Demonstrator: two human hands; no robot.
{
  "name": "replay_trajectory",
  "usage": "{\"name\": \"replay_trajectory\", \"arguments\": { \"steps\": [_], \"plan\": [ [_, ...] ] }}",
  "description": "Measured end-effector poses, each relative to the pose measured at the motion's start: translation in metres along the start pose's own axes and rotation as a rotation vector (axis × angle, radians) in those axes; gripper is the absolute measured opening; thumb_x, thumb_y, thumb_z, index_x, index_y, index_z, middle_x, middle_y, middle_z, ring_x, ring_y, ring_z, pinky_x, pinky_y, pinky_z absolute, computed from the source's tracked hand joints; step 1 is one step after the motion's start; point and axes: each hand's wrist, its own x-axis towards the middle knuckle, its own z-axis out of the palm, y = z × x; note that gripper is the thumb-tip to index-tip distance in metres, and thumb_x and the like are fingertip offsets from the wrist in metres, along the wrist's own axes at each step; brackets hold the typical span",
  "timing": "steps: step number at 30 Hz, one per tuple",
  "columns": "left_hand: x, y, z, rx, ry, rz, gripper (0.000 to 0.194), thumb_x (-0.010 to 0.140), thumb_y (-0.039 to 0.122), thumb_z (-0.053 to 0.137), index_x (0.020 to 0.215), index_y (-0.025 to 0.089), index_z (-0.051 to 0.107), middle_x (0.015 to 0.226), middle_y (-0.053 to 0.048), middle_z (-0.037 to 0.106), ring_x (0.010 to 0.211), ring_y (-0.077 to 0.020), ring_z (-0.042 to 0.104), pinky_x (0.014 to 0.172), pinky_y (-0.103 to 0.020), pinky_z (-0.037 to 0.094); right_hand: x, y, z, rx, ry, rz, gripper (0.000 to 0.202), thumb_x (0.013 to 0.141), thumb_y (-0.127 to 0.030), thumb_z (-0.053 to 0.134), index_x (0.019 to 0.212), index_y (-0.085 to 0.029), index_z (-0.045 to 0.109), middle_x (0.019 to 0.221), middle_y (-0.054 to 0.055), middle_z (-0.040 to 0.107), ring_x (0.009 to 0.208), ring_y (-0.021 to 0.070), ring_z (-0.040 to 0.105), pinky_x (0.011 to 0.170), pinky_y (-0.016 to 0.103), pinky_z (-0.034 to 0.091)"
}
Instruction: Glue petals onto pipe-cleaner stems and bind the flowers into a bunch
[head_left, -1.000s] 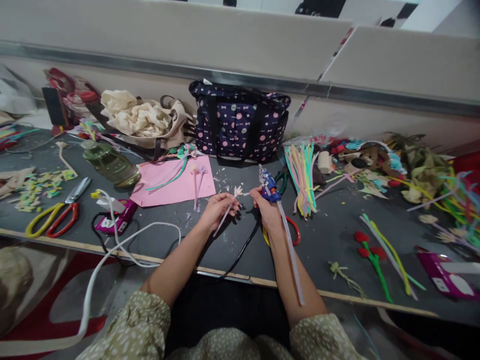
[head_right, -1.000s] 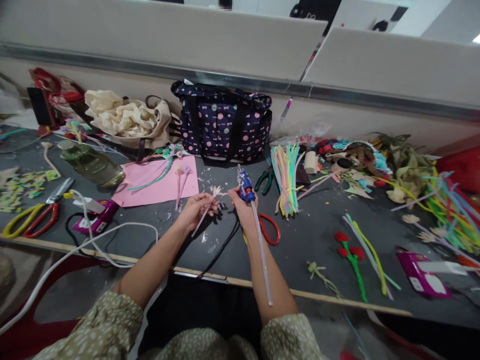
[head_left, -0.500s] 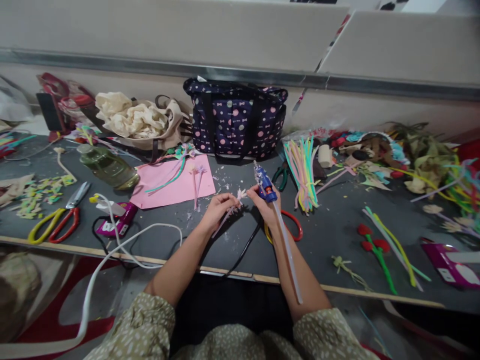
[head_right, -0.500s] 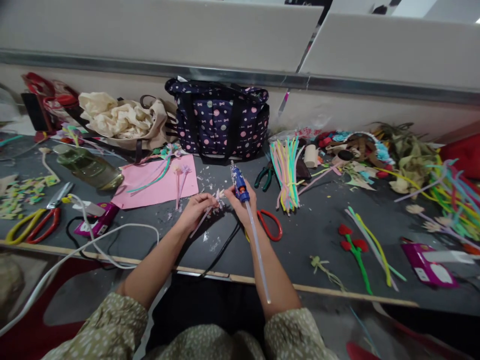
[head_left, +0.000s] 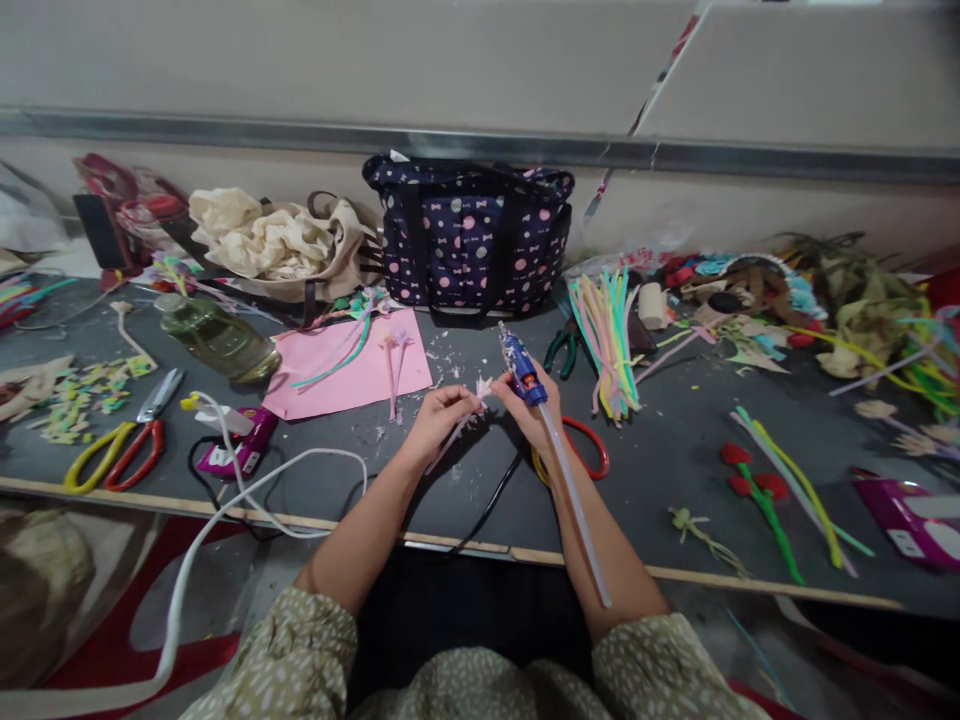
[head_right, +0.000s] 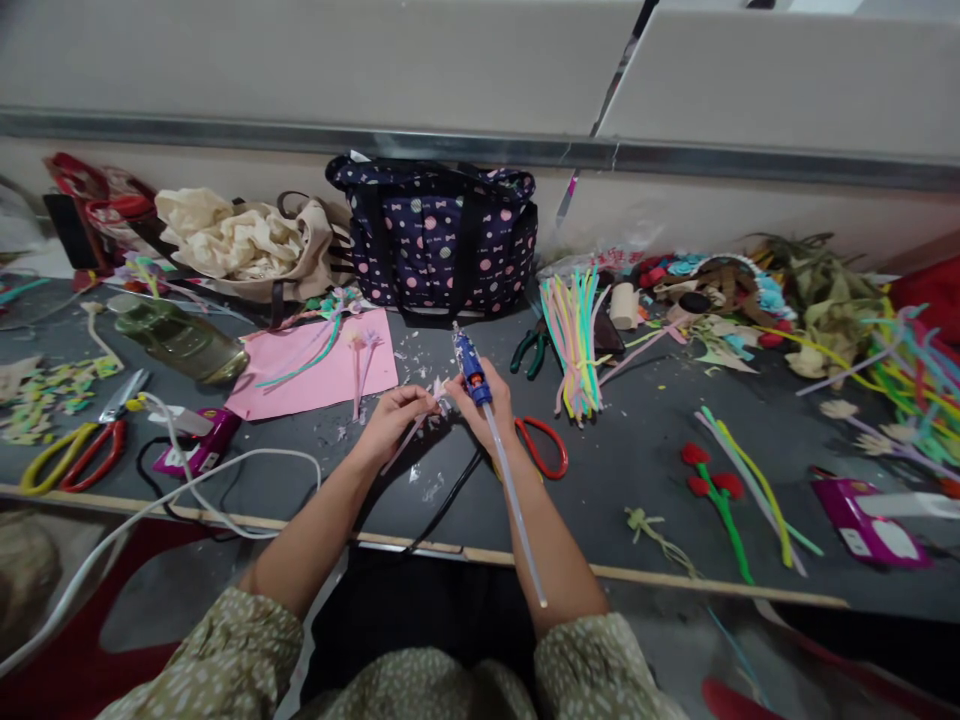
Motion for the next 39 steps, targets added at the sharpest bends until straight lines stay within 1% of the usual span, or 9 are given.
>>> {"name": "replay_trajectory", "arguments": {
  "steps": [9,16,19,21,23,25,28,32,39],
  "plan": [
    [0.000,0.000,-0.001,0.061,-0.003,0.021,0.016,0.075,0.032,0.069,0.074,0.016,0.071,0.071,-0.003,0.068,0.064,-0.0128,0.057,0.065,-0.024,0.041,-0.001,-0.008,-0.004,-0.026,-0.042,-0.015,0.018,0.079,-0.035,0.067,0.085,-0.021,0.058,0.076,-0.002,0.062,0.066,0.0123,0.057,0.065,0.026,0.047],
    [0.000,0.001,0.000,0.097,-0.009,0.046,0.018,0.076,0.034,0.069,0.075,0.016,0.071,0.067,-0.001,0.064,0.060,-0.0105,0.052,0.060,-0.023,0.038,0.001,-0.010,-0.006,-0.061,-0.051,0.008,0.018,0.078,-0.035,0.068,0.084,-0.021,0.058,0.076,-0.002,0.063,0.067,0.0126,0.058,0.067,0.027,0.048],
    [0.001,0.002,0.000,0.090,0.042,0.090,0.019,0.074,0.036,0.072,0.072,0.017,0.069,0.064,0.001,0.059,0.057,-0.0090,0.048,0.056,-0.022,0.035,0.001,-0.009,-0.003,-0.047,-0.003,0.016,0.021,0.077,-0.038,0.070,0.085,-0.022,0.059,0.079,-0.001,0.065,0.068,0.0133,0.058,0.068,0.028,0.048],
    [0.001,0.002,-0.001,0.060,0.075,0.089,0.021,0.073,0.037,0.074,0.072,0.017,0.069,0.064,0.001,0.058,0.056,-0.0089,0.047,0.055,-0.022,0.036,0.000,-0.008,0.000,-0.020,0.073,0.025,0.024,0.077,-0.042,0.069,0.084,-0.022,0.060,0.079,0.000,0.065,0.067,0.0134,0.058,0.067,0.028,0.048],
    [0.001,0.003,-0.001,0.017,0.094,0.062,0.023,0.072,0.040,0.075,0.073,0.017,0.069,0.065,0.000,0.059,0.056,-0.0091,0.048,0.055,-0.022,0.037,0.000,-0.006,0.003,0.021,0.169,0.066,0.028,0.077,-0.048,0.068,0.082,-0.021,0.060,0.075,0.000,0.063,0.061,0.0124,0.055,0.061,0.028,0.048],
    [0.002,0.003,-0.002,-0.023,0.114,0.043,0.026,0.071,0.042,0.075,0.074,0.017,0.069,0.066,-0.001,0.060,0.056,-0.0090,0.048,0.055,-0.022,0.039,0.001,-0.005,0.005,0.078,0.202,0.130,0.033,0.077,-0.053,0.067,0.083,-0.021,0.059,0.070,-0.001,0.059,0.053,0.0109,0.050,0.053,0.026,0.045],
    [0.003,0.003,-0.005,-0.089,0.139,0.033,0.027,0.071,0.042,0.076,0.077,0.017,0.070,0.064,0.000,0.059,0.054,-0.0081,0.048,0.054,-0.021,0.040,0.000,-0.004,0.004,0.141,0.109,0.193,0.039,0.078,-0.060,0.063,0.085,-0.022,0.059,0.063,-0.002,0.057,0.049,0.0113,0.051,0.049,0.026,0.045],
    [0.005,0.005,-0.007,-0.227,0.169,-0.006,0.024,0.070,0.037,0.077,0.078,0.016,0.069,0.063,0.000,0.060,0.054,-0.0073,0.051,0.054,-0.020,0.042,-0.002,-0.010,0.002,0.175,-0.042,0.218,0.041,0.078,-0.063,0.061,0.081,-0.022,0.059,0.072,0.002,0.066,0.053,0.0130,0.059,0.054,0.027,0.049],
    [0.008,0.005,-0.011,-0.269,0.237,-0.015,0.026,0.068,0.037,0.077,0.078,0.015,0.068,0.066,0.000,0.061,0.057,-0.0084,0.055,0.055,-0.020,0.047,-0.009,-0.015,0.006,0.229,-0.264,0.306,0.044,0.074,-0.064,0.064,0.087,-0.021,0.062,0.069,0.002,0.069,0.041,0.0107,0.051,0.043,0.026,0.043]
  ]
}}
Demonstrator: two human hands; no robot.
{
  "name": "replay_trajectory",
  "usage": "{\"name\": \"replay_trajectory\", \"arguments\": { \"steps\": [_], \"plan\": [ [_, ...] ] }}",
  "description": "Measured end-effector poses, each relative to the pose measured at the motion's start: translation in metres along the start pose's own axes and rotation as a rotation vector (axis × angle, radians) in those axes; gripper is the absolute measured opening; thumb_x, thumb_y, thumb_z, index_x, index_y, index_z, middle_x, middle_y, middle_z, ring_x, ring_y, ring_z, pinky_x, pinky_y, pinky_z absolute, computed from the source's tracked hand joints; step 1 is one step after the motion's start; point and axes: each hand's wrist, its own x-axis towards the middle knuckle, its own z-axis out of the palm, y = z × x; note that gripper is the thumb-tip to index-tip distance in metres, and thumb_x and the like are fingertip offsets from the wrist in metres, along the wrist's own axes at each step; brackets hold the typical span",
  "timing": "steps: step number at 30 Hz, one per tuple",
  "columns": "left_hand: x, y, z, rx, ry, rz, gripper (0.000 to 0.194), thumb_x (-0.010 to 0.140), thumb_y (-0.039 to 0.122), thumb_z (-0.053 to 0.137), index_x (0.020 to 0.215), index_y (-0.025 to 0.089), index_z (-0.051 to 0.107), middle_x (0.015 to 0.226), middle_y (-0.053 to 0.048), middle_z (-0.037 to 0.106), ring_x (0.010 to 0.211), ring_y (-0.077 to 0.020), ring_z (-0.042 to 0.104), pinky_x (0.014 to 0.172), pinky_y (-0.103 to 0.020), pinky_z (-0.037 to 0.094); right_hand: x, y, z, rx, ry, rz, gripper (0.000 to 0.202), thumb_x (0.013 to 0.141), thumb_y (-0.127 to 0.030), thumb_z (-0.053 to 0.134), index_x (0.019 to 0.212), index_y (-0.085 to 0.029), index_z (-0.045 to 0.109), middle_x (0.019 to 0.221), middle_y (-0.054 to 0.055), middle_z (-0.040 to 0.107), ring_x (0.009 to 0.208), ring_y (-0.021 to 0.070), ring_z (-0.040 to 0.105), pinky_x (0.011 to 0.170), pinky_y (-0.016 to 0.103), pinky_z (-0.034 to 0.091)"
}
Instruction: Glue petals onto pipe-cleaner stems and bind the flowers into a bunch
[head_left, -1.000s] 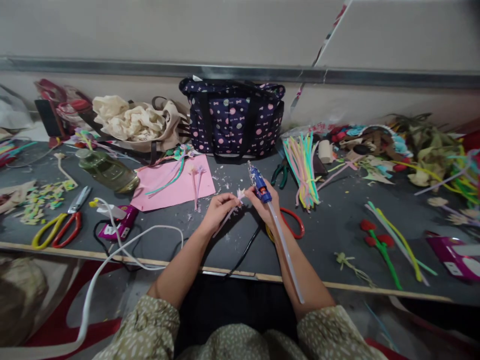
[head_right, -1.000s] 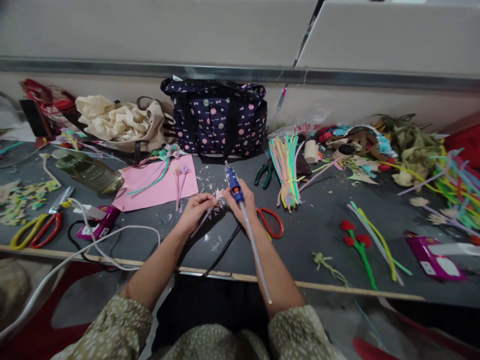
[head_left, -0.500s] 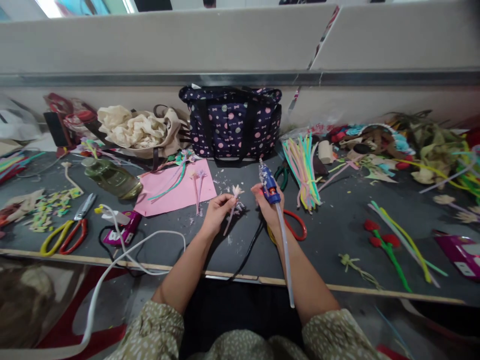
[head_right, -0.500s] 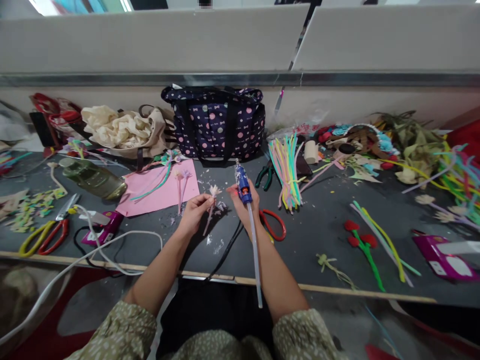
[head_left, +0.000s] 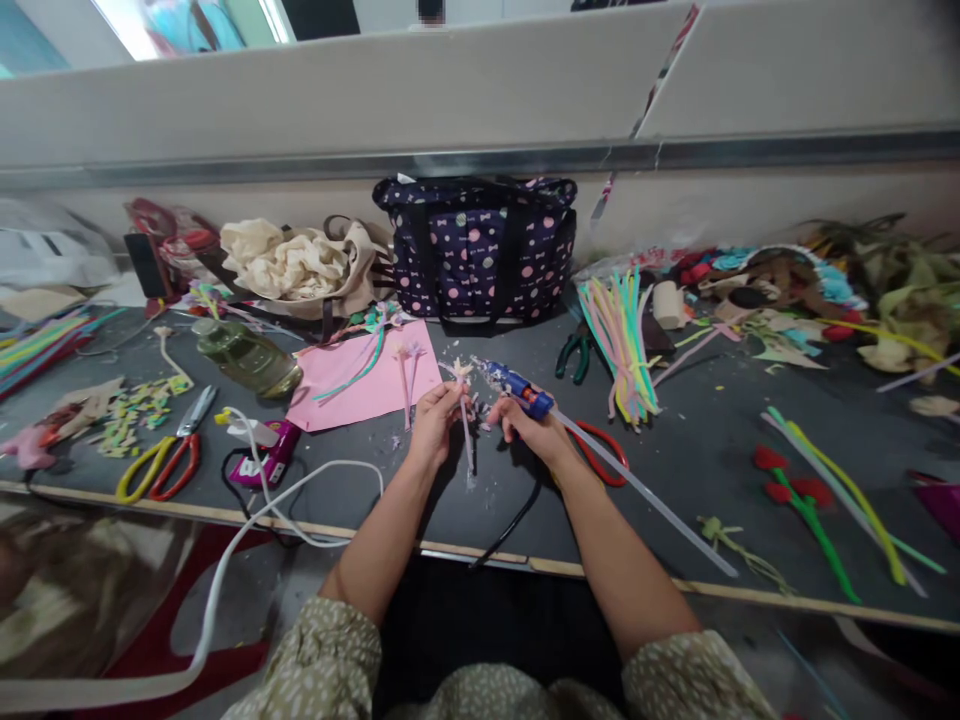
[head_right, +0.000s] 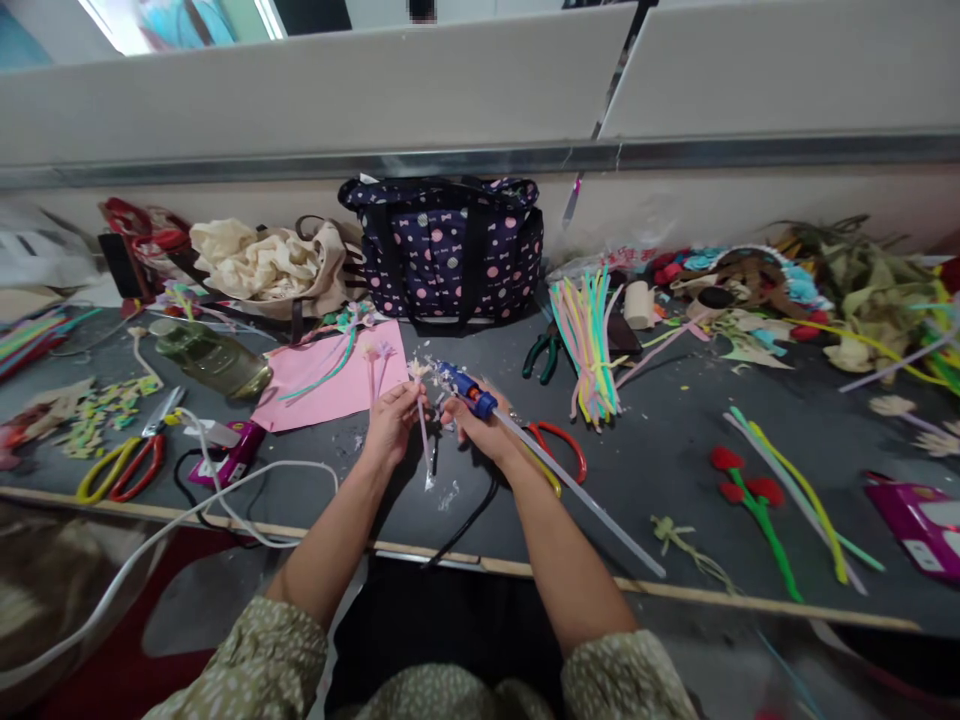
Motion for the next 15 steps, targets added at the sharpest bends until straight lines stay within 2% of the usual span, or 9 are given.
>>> {"name": "replay_trajectory", "arguments": {
  "steps": [6,15],
  "plan": [
    [0.000,0.001,0.000,0.001,0.070,0.011,0.026,0.067,0.037,0.078,0.079,0.016,0.068,0.066,0.001,0.061,0.057,-0.0082,0.056,0.055,-0.020,0.046,0.000,0.011,0.000,-0.051,-0.059,-0.011,0.041,0.075,-0.058,0.067,0.094,-0.022,0.065,0.067,0.001,0.070,0.039,0.0097,0.052,0.039,0.023,0.044],
    [0.000,0.001,-0.001,0.012,0.067,0.054,0.026,0.067,0.037,0.078,0.073,0.016,0.065,0.066,0.001,0.060,0.057,-0.0080,0.054,0.055,-0.020,0.045,0.001,0.016,0.002,-0.135,-0.072,0.020,0.039,0.076,-0.055,0.067,0.092,-0.019,0.065,0.062,0.000,0.068,0.039,0.0089,0.052,0.038,0.021,0.043]
  ]
}}
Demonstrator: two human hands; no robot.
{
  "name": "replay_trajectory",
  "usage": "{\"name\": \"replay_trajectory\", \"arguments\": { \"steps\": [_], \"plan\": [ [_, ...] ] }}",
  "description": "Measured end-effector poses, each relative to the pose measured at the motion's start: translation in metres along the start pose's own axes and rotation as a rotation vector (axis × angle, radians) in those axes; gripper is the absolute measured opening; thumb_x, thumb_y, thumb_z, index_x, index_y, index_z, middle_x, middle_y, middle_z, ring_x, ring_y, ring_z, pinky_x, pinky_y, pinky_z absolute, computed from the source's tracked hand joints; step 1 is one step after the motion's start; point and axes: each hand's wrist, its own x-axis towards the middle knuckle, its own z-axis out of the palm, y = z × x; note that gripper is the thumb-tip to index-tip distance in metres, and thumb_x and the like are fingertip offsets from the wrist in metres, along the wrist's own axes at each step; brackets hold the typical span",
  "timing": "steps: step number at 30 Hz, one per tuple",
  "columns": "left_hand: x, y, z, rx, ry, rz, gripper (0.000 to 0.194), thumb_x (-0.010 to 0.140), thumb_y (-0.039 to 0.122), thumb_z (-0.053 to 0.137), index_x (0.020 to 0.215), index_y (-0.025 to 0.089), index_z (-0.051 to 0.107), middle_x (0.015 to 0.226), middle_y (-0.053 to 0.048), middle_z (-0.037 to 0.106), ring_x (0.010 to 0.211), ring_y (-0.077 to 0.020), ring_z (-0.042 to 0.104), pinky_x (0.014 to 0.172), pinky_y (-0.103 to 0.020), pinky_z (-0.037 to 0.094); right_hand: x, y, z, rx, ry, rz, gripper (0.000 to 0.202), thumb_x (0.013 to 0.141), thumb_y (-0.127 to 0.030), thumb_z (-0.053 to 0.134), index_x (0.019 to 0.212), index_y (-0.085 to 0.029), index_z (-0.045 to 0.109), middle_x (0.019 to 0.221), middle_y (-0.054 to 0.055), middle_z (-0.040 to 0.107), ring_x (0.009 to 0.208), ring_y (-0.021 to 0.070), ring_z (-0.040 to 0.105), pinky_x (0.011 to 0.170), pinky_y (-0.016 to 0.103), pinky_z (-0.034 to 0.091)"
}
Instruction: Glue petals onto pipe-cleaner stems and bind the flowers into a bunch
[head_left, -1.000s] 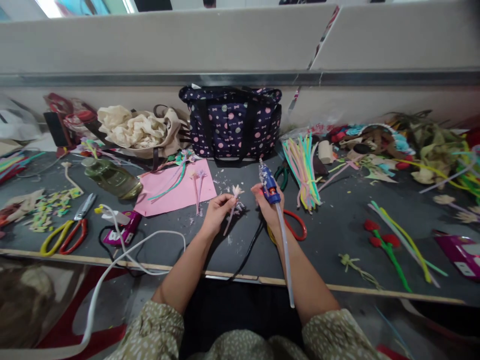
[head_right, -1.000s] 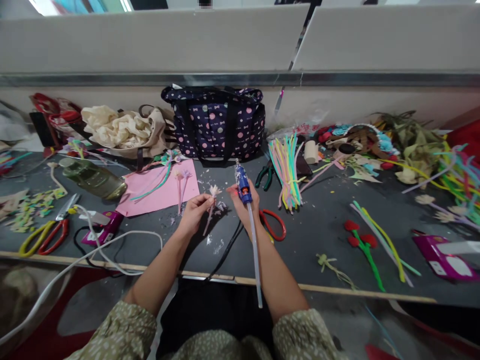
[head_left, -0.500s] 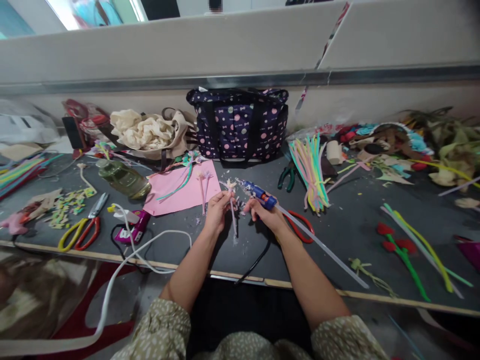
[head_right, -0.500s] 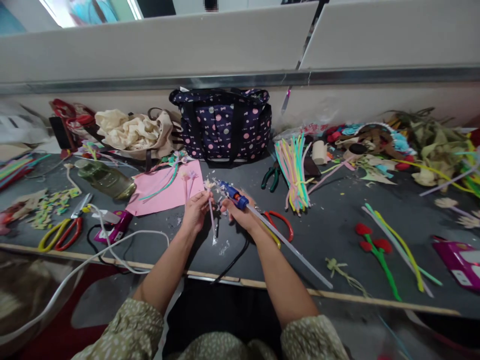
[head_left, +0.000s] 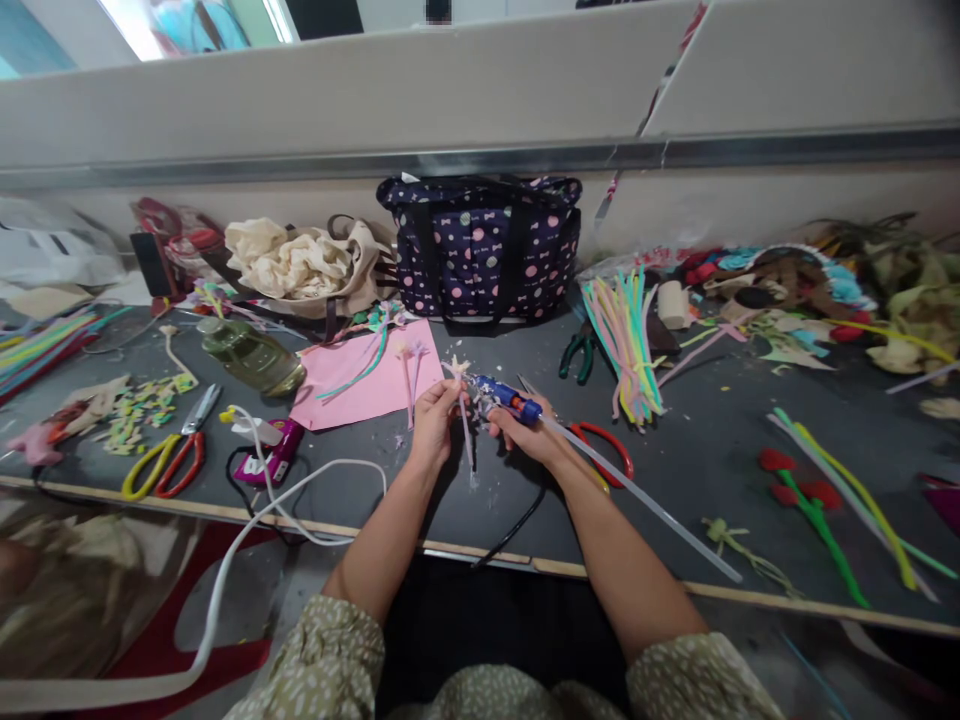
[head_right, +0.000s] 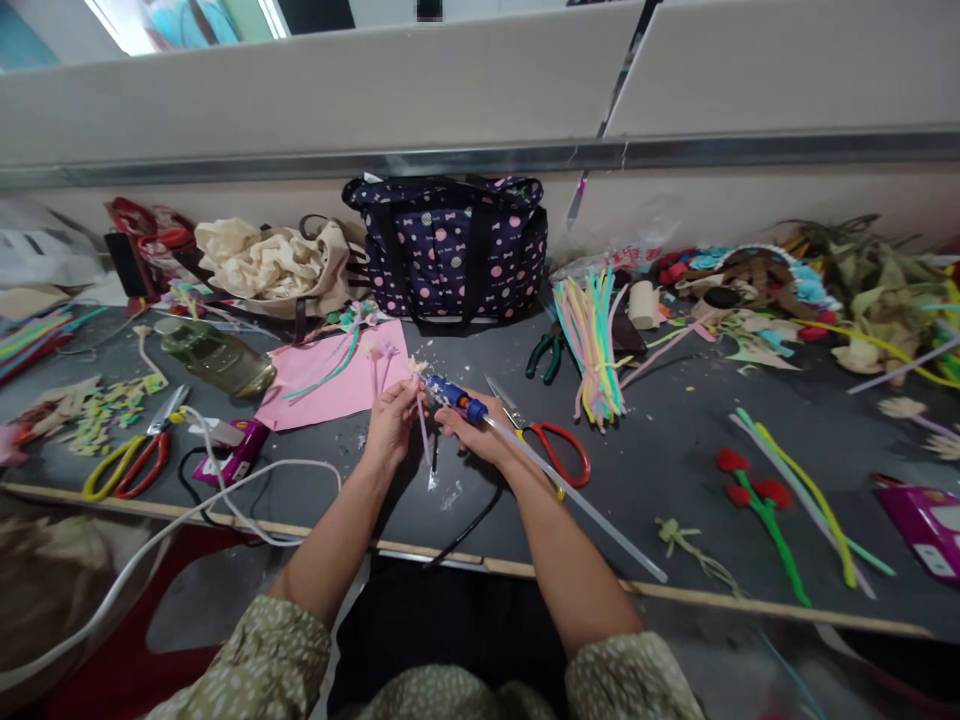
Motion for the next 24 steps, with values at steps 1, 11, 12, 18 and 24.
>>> {"name": "replay_trajectory", "arguments": {
  "steps": [1,11,12,18,24],
  "plan": [
    [-0.0002,0.0000,0.0002,0.001,-0.003,0.003,0.026,0.067,0.038,0.078,0.073,0.016,0.064,0.066,0.001,0.060,0.057,-0.0079,0.054,0.056,-0.020,0.045,0.0000,0.0000,0.0002,0.001,0.000,0.002,0.039,0.076,-0.055,0.067,0.092,-0.019,0.065,0.062,0.000,0.068,0.038,0.0089,0.052,0.038,0.021,0.042],
    [-0.0029,0.0025,0.0022,0.022,-0.020,0.021,0.028,0.069,0.040,0.077,0.071,0.016,0.063,0.065,0.001,0.061,0.057,-0.0083,0.054,0.056,-0.021,0.045,0.0019,0.0054,0.0015,0.006,0.025,0.047,0.038,0.073,-0.056,0.070,0.083,-0.019,0.066,0.055,0.000,0.064,0.036,0.0111,0.052,0.035,0.023,0.042],
    [-0.0028,0.0022,0.0020,0.021,-0.022,0.021,0.027,0.069,0.040,0.077,0.072,0.016,0.064,0.066,0.001,0.061,0.057,-0.0084,0.054,0.057,-0.021,0.045,0.0021,0.0060,0.0016,0.010,0.025,0.046,0.038,0.073,-0.056,0.070,0.083,-0.019,0.066,0.055,0.000,0.064,0.036,0.0112,0.051,0.035,0.023,0.042],
    [-0.0029,0.0018,0.0022,0.000,-0.035,0.023,0.026,0.069,0.038,0.077,0.070,0.017,0.064,0.065,0.001,0.059,0.057,-0.0080,0.052,0.057,-0.021,0.045,0.0027,0.0092,0.0018,-0.018,0.033,0.031,0.036,0.074,-0.056,0.069,0.080,-0.021,0.065,0.050,-0.002,0.061,0.035,0.0121,0.051,0.035,0.024,0.042],
    [-0.0042,0.0031,0.0036,-0.011,-0.042,0.029,0.026,0.070,0.037,0.077,0.068,0.016,0.062,0.064,0.002,0.058,0.056,-0.0076,0.051,0.057,-0.020,0.044,0.0016,0.0068,0.0015,-0.075,0.036,0.010,0.035,0.075,-0.055,0.068,0.075,-0.021,0.063,0.047,-0.003,0.058,0.035,0.0122,0.052,0.037,0.023,0.041]
  ]
}}
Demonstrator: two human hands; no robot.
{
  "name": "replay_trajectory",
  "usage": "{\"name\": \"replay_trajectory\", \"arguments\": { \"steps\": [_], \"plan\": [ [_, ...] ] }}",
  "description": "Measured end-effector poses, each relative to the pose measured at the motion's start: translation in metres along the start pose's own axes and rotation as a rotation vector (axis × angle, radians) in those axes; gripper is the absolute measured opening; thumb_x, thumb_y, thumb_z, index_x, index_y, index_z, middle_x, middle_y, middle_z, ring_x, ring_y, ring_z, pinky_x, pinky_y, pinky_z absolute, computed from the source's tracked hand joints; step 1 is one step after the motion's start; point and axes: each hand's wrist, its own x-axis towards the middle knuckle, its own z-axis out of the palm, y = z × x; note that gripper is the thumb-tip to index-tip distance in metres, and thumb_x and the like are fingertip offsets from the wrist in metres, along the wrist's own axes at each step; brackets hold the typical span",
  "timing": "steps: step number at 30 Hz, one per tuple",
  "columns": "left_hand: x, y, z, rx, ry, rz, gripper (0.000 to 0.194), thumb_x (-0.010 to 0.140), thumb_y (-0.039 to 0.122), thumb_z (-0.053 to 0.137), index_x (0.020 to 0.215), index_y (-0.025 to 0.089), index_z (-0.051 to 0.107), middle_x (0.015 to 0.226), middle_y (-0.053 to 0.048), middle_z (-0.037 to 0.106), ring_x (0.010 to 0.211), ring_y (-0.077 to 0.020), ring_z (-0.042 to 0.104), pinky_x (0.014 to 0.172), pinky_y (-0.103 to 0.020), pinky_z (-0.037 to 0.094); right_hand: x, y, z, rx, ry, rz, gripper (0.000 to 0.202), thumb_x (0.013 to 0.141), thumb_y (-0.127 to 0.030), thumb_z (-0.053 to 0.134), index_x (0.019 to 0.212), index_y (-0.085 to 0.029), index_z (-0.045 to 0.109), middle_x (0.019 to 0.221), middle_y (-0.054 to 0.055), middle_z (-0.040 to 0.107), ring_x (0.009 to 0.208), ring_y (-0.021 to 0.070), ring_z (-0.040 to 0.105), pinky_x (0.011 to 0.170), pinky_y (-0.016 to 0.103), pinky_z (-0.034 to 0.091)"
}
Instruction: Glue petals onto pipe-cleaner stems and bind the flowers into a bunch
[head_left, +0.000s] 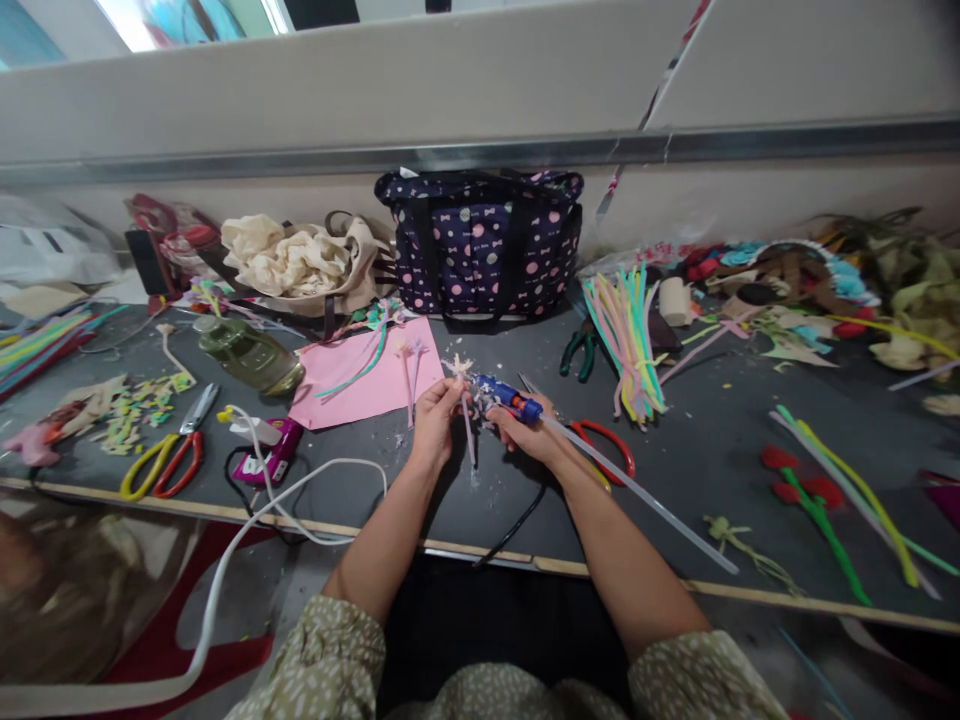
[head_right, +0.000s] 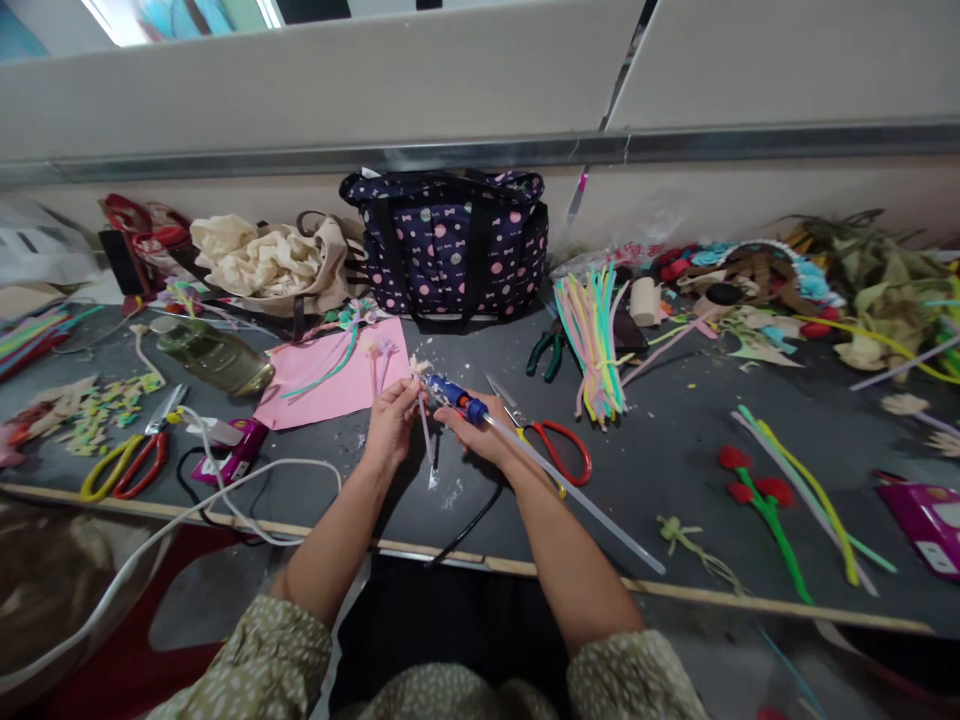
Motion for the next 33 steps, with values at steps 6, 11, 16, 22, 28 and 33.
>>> {"name": "replay_trajectory", "arguments": {
  "steps": [6,11,16,22,28,33],
  "plan": [
    [-0.001,0.002,0.002,0.016,0.010,0.005,0.028,0.068,0.039,0.078,0.069,0.016,0.062,0.063,0.001,0.058,0.055,-0.0079,0.051,0.056,-0.021,0.044,-0.001,-0.006,0.000,0.006,-0.004,0.009,0.034,0.075,-0.054,0.068,0.074,-0.020,0.062,0.045,-0.003,0.056,0.035,0.0106,0.050,0.037,0.022,0.040],
    [0.000,0.003,0.003,-0.005,0.019,0.003,0.029,0.066,0.039,0.079,0.068,0.015,0.062,0.063,0.001,0.058,0.055,-0.0074,0.051,0.054,-0.019,0.044,-0.002,-0.008,-0.001,-0.016,-0.013,0.027,0.034,0.075,-0.054,0.067,0.076,-0.020,0.063,0.046,-0.003,0.057,0.036,0.0110,0.051,0.038,0.022,0.040],
    [0.000,0.002,0.002,-0.016,0.018,0.005,0.029,0.067,0.039,0.079,0.069,0.015,0.063,0.063,0.001,0.058,0.053,-0.0070,0.051,0.053,-0.019,0.044,-0.002,-0.007,-0.002,-0.032,-0.028,0.032,0.035,0.074,-0.054,0.068,0.076,-0.020,0.062,0.046,-0.003,0.056,0.037,0.0116,0.051,0.040,0.023,0.041],
    [0.001,0.001,0.000,-0.016,0.016,0.007,0.027,0.067,0.037,0.079,0.071,0.015,0.065,0.063,0.001,0.060,0.053,-0.0068,0.052,0.053,-0.019,0.044,-0.001,-0.006,-0.002,-0.031,-0.026,0.059,0.034,0.074,-0.054,0.067,0.072,-0.021,0.059,0.046,-0.003,0.057,0.036,0.0119,0.051,0.040,0.024,0.041],
    [0.001,0.001,-0.001,-0.021,0.051,0.005,0.027,0.065,0.036,0.081,0.076,0.015,0.067,0.065,0.001,0.060,0.055,-0.0068,0.053,0.054,-0.018,0.045,0.002,-0.009,-0.007,-0.010,0.072,0.070,0.037,0.073,-0.057,0.067,0.070,-0.022,0.057,0.051,-0.003,0.057,0.037,0.0118,0.051,0.040,0.024,0.041],
    [0.003,0.000,-0.003,-0.032,0.072,0.026,0.030,0.065,0.039,0.081,0.078,0.015,0.068,0.067,0.001,0.061,0.054,-0.0062,0.053,0.052,-0.018,0.046,0.013,0.005,-0.018,-0.081,0.288,0.028,0.035,0.073,-0.056,0.067,0.072,-0.022,0.058,0.060,-0.001,0.061,0.047,0.0140,0.055,0.049,0.027,0.045]
  ]
}}
